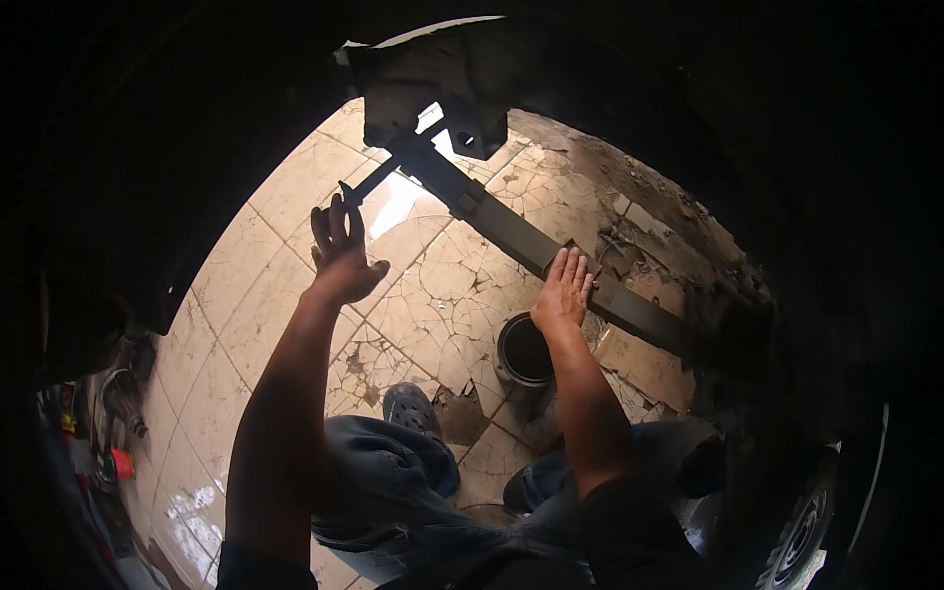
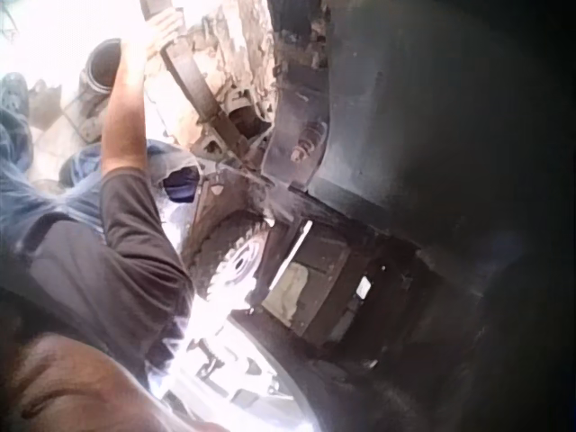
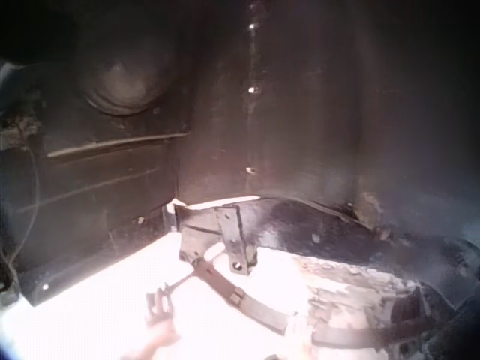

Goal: The person repeatedly wipes a long metal beam with their hands, moving along its length and returning to earlier sections. The hands contact the beam directly without visible tools. The beam remains in place under the vehicle throughout the clip.

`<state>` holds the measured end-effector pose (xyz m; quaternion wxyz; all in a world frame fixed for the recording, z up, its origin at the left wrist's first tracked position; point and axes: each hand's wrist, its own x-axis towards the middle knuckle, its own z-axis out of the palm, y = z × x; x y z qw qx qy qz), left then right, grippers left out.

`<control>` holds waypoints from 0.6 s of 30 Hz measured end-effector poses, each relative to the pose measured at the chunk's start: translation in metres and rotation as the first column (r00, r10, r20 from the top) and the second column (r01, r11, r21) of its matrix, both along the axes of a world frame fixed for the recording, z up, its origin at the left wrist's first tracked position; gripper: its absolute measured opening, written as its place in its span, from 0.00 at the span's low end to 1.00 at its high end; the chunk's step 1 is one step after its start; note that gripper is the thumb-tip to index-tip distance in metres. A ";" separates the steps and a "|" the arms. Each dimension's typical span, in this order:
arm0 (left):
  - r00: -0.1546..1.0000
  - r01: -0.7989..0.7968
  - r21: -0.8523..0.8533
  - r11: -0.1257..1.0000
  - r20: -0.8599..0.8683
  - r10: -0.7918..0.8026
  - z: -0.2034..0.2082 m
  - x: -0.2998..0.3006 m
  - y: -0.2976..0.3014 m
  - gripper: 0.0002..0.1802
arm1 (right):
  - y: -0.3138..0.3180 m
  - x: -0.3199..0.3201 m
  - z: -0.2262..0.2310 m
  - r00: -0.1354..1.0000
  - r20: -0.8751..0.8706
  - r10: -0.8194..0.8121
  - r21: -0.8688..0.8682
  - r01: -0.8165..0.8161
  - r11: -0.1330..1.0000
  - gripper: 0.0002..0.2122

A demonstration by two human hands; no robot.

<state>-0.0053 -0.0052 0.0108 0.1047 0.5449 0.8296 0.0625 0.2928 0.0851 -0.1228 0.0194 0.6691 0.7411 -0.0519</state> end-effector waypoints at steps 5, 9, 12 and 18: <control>1.000 -0.027 0.057 0.998 0.013 0.026 0.000 -0.002 -0.005 0.61 | -0.017 -0.017 0.016 0.993 -0.071 0.090 -0.050 -0.094 0.994 0.50; 0.999 -0.041 0.162 0.986 0.022 0.038 -0.001 -0.004 -0.009 0.59 | -0.008 0.011 0.002 0.981 -0.033 0.192 0.017 -0.192 0.981 0.50; 0.995 -0.097 0.154 0.983 0.021 0.095 -0.011 -0.006 -0.005 0.57 | -0.007 0.031 0.004 0.994 -0.004 0.108 -0.055 -0.108 0.993 0.49; 0.993 -0.116 0.136 0.984 0.014 0.115 -0.010 -0.006 -0.013 0.57 | -0.027 0.015 0.015 0.974 0.035 0.225 -0.035 -0.224 0.974 0.46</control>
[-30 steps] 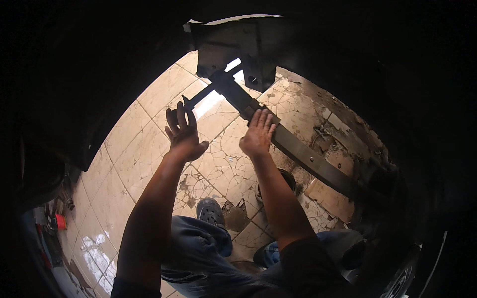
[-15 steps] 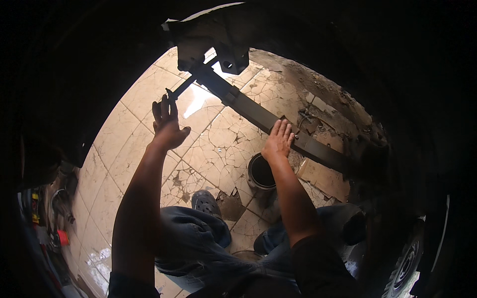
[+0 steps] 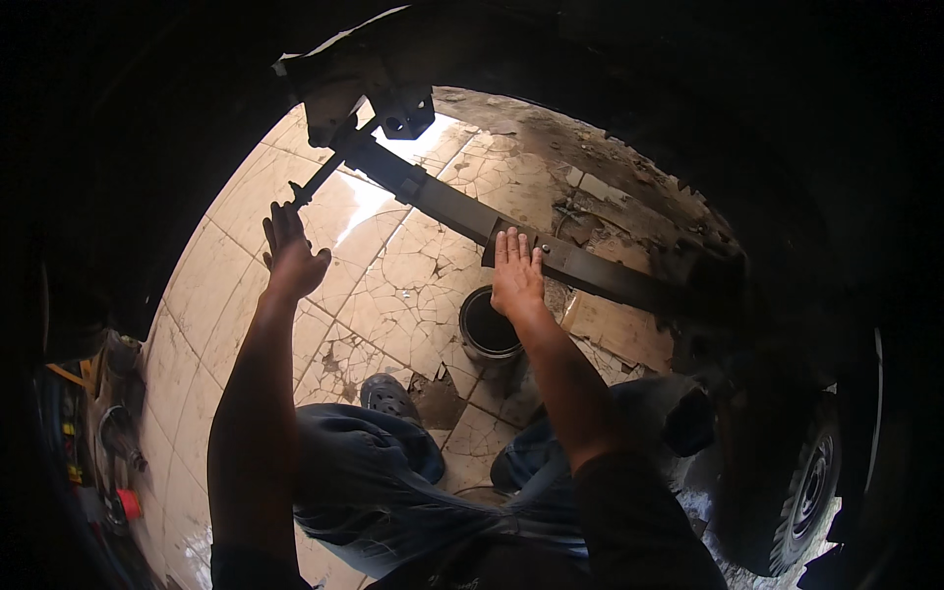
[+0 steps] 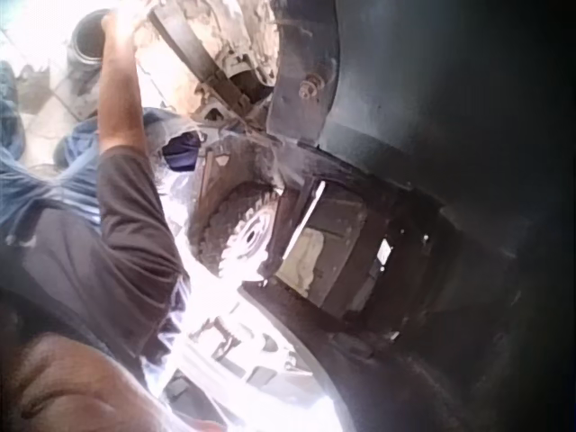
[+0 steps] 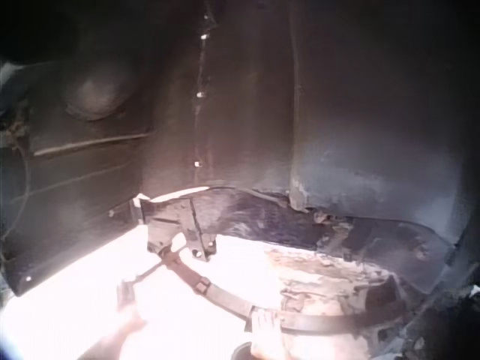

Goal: The person repeatedly wipes a long metal beam with their hands, moving along its length and returning to earlier sections. The hands contact the beam directly without visible tools. The beam remains in place under the vehicle throughout the clip.

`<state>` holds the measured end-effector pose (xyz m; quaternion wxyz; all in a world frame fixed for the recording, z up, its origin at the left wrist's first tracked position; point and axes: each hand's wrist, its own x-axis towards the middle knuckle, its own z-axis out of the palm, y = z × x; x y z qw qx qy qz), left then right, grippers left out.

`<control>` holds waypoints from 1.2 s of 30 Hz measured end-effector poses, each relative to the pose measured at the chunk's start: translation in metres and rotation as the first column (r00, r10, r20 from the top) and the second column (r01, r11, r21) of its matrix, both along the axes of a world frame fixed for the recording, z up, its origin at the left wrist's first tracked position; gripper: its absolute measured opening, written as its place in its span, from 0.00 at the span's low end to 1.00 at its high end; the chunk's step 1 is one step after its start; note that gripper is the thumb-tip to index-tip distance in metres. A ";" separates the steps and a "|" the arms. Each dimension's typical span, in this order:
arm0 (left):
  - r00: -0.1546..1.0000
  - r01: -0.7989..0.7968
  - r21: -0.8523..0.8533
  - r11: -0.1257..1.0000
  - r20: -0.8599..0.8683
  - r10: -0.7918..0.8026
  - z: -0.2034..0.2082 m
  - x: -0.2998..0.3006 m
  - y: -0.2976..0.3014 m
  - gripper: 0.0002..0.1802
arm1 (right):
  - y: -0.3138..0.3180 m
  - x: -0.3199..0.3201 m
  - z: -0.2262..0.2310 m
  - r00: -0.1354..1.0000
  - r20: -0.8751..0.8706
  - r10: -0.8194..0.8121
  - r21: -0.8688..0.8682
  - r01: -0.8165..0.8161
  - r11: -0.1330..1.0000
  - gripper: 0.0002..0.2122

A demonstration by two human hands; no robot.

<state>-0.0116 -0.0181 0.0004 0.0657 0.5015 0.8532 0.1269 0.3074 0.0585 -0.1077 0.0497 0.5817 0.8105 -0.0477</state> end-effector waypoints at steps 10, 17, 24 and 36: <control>0.998 0.063 -0.057 0.996 0.007 -0.063 0.010 0.025 -0.014 0.58 | 0.012 0.001 0.002 0.996 0.022 -0.091 -0.020 0.091 0.996 0.47; 0.992 0.109 -0.047 0.993 -0.063 -0.112 0.001 -0.002 -0.019 0.60 | 0.014 0.004 0.005 0.998 0.011 -0.065 -0.036 0.065 0.997 0.48; 0.987 0.112 -0.047 0.993 -0.112 -0.117 -0.004 -0.001 -0.015 0.59 | 0.006 0.006 0.002 1.000 0.009 -0.025 -0.027 0.025 0.999 0.46; 0.929 0.325 -0.349 0.879 -0.058 -0.367 0.047 0.028 -0.035 0.44 | 0.000 -0.002 0.008 0.982 0.014 -0.187 -0.062 0.188 0.980 0.46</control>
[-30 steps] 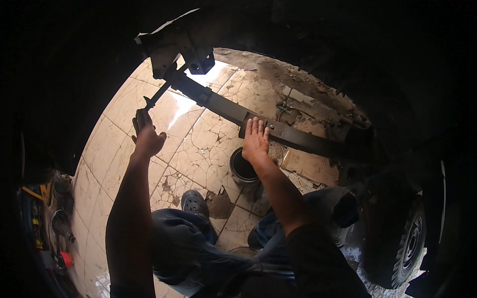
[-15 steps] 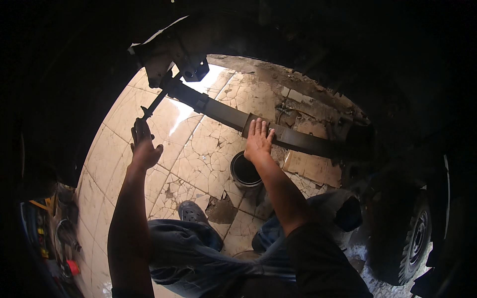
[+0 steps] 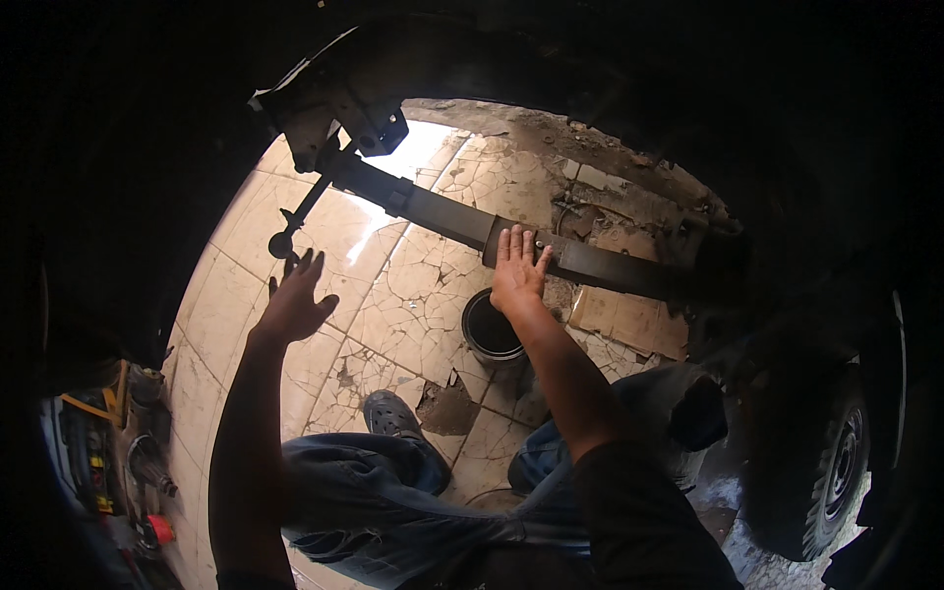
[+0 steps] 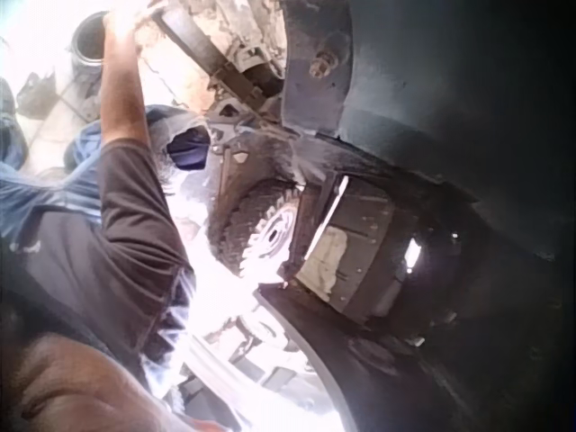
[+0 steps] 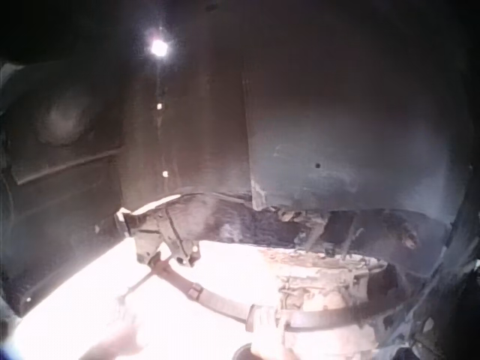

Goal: The person repeatedly wipes a long metal beam with their hands, moving along its length and returning to earlier sections. The hands contact the beam directly without visible tools. The beam remains in place under the vehicle throughout the clip.

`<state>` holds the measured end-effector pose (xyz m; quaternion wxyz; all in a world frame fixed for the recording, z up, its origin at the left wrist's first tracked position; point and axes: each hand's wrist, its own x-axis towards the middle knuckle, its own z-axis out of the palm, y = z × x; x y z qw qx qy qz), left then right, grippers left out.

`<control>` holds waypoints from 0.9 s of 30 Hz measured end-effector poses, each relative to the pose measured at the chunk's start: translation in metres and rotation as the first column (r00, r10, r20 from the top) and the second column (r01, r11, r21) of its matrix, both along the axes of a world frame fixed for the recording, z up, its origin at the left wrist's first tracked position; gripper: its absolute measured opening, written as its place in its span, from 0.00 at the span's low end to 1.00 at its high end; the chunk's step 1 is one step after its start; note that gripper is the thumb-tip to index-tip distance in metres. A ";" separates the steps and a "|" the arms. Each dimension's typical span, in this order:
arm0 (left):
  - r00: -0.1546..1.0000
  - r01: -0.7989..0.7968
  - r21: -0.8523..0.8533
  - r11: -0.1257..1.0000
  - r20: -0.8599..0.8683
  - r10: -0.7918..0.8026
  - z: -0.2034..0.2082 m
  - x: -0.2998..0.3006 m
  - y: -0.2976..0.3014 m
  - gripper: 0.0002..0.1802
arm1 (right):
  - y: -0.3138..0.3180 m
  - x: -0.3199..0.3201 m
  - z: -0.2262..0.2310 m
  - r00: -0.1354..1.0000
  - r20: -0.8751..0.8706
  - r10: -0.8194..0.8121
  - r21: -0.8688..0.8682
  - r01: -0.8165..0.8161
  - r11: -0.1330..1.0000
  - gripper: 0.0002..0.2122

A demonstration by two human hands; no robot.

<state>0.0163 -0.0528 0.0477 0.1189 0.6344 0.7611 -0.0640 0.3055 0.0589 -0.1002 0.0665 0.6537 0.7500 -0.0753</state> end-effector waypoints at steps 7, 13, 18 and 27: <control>0.934 0.329 -0.144 0.933 -0.099 -0.344 0.021 0.048 -0.006 0.37 | 0.004 0.011 -0.004 0.999 -0.034 -0.002 0.032 0.003 0.999 0.46; 0.883 0.457 -0.117 0.882 -0.062 -0.465 -0.021 0.053 0.010 0.38 | 0.009 0.022 -0.004 0.997 -0.051 0.058 0.044 -0.056 0.997 0.47; 0.915 0.394 -0.002 0.919 -0.100 -0.392 -0.048 0.027 0.023 0.38 | -0.004 0.005 0.001 0.997 0.021 0.075 0.043 -0.076 0.996 0.47; 0.978 0.130 0.379 0.916 -0.203 -0.055 -0.026 -0.008 0.038 0.44 | -0.002 -0.006 -0.004 0.998 0.055 0.043 0.051 -0.046 0.998 0.46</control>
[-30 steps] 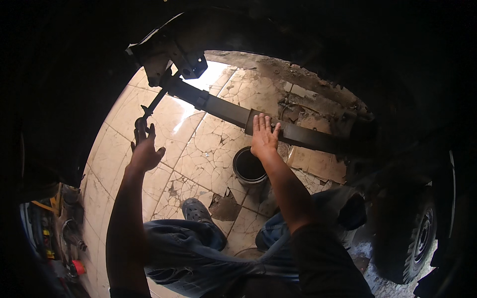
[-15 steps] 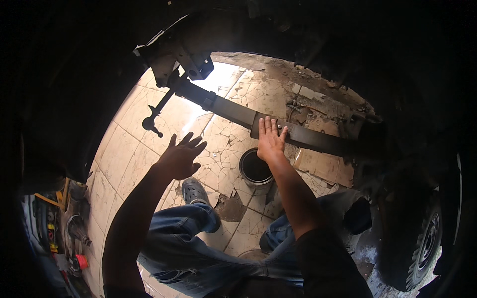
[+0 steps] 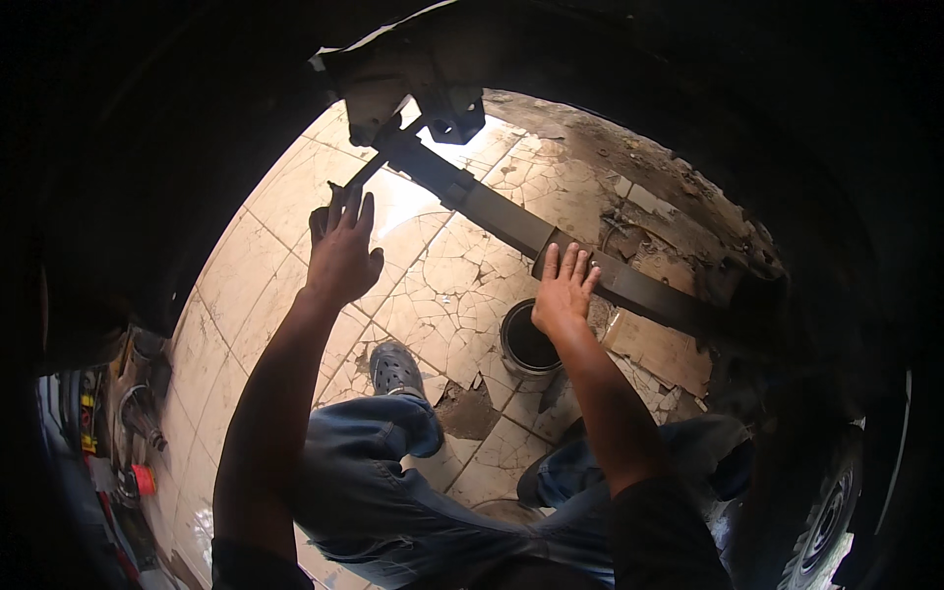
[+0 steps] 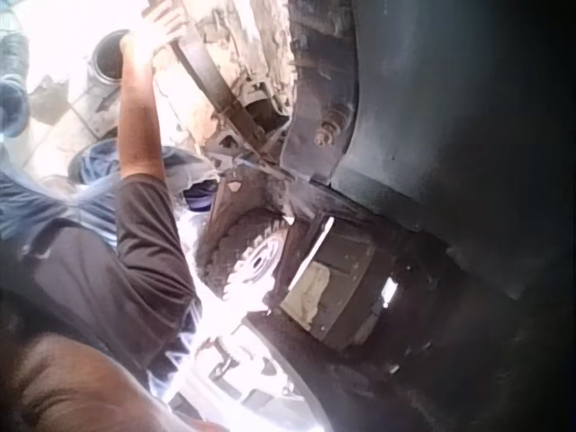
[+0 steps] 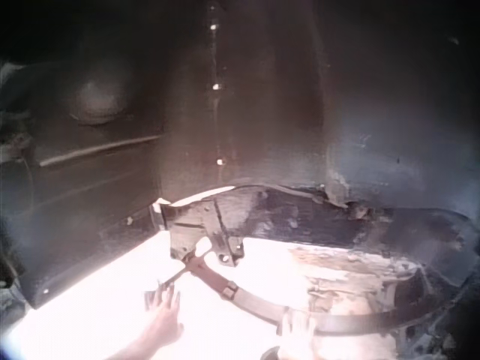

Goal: The person repeatedly wipes a long metal beam with their hands, moving along its length and returning to earlier sections. The hands contact the beam directly without visible tools. The beam remains in place under the vehicle throughout the clip.

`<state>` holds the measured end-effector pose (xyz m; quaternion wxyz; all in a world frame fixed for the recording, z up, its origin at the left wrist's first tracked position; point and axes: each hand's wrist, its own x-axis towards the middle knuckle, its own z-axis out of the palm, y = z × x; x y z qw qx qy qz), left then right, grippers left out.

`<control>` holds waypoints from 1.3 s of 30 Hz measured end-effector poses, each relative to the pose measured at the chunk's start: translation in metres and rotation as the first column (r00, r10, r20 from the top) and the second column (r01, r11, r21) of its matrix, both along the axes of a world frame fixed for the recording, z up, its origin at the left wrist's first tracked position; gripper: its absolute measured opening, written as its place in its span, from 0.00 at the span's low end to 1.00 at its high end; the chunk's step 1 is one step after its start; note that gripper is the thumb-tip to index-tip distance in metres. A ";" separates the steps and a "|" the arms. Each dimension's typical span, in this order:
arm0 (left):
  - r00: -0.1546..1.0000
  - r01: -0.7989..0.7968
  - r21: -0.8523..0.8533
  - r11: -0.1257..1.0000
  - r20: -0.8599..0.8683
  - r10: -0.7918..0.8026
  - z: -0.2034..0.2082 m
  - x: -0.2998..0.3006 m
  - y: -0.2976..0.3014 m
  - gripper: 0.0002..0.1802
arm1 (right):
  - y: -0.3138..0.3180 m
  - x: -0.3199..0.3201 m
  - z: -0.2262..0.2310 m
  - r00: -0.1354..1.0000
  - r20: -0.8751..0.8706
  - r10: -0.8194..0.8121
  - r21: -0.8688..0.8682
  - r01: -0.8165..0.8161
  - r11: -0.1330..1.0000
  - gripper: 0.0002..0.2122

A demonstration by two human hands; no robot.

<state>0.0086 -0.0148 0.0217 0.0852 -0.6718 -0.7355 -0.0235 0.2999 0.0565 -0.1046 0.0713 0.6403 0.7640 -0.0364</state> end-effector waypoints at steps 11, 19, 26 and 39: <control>0.965 -0.248 -0.114 0.962 0.060 0.255 -0.012 -0.023 -0.012 0.52 | 0.004 0.004 -0.001 0.999 -0.030 0.034 0.022 -0.033 0.999 0.50; 0.975 -0.214 -0.095 0.972 0.035 0.218 -0.016 -0.020 -0.013 0.52 | 0.016 0.006 -0.001 1.000 -0.025 -0.015 0.001 0.015 1.000 0.50; 0.980 -0.200 -0.074 0.977 -0.011 0.200 -0.022 -0.024 -0.012 0.47 | 0.020 0.010 0.006 0.999 -0.020 -0.027 -0.026 0.026 0.999 0.48; 0.986 -0.166 -0.062 0.984 -0.027 0.165 -0.030 -0.025 -0.013 0.48 | 0.022 0.008 0.012 0.997 -0.039 -0.069 -0.076 0.066 0.995 0.50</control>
